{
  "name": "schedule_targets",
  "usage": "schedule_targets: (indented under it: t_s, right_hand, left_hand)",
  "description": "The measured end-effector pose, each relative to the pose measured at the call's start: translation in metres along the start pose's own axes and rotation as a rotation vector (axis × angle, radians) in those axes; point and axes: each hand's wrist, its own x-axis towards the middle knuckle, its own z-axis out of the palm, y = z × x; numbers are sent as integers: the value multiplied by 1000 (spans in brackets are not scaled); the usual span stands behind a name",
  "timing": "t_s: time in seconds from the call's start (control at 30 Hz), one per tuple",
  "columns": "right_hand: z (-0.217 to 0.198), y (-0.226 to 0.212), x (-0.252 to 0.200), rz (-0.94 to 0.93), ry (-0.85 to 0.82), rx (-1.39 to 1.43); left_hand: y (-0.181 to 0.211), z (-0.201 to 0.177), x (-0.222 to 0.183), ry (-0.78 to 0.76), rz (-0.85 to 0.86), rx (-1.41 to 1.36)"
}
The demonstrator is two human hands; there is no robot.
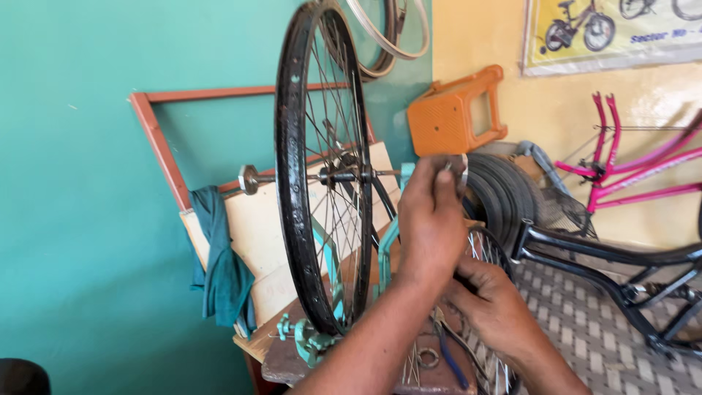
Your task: The person replaces bicycle wheel spokes and attaches a spoke hub. The person removes the wheel from a stand, selects spokes, inserts them into the hub and rim, and uses pliers to tighten the spokes.
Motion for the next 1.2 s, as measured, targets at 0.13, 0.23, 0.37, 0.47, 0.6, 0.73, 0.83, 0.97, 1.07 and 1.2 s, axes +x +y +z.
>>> schedule_targets:
  t_s: [0.13,0.23,0.37,0.47,0.6,0.73,0.83,0.97,1.07,1.2]
  right_hand:
    - [-4,-36,24,-327,79,-113]
    - [-18,-59,61,-225,251,-125]
    - [-27,-73,124,-319,257,219]
    - [-19,-76,157,-330,266,312]
    - [-2,-69,178,-334,262,416]
    - [18,-60,181,-348,297,431]
    - [30,-54,179,-390,298,434]
    - [32,-53,177,-406,356,458]
    - [32,-56,172,-408,394,413]
    - [26,-56,170,-419,430,388]
  left_hand:
    - [46,-25,16,-21,359,324]
    - [65,-70,30,-33,636,680]
    - [85,-140,72,206,845,1029]
    - [87,-162,94,78,545,837]
    - [79,-167,83,-10,236,700]
    - [83,-159,73,-50,209,697]
    - [90,-155,90,-75,127,563]
    - [109,-156,126,14,-228,331]
    - [102,-165,111,-104,-225,253]
    - [79,-178,79,-100,-414,260]
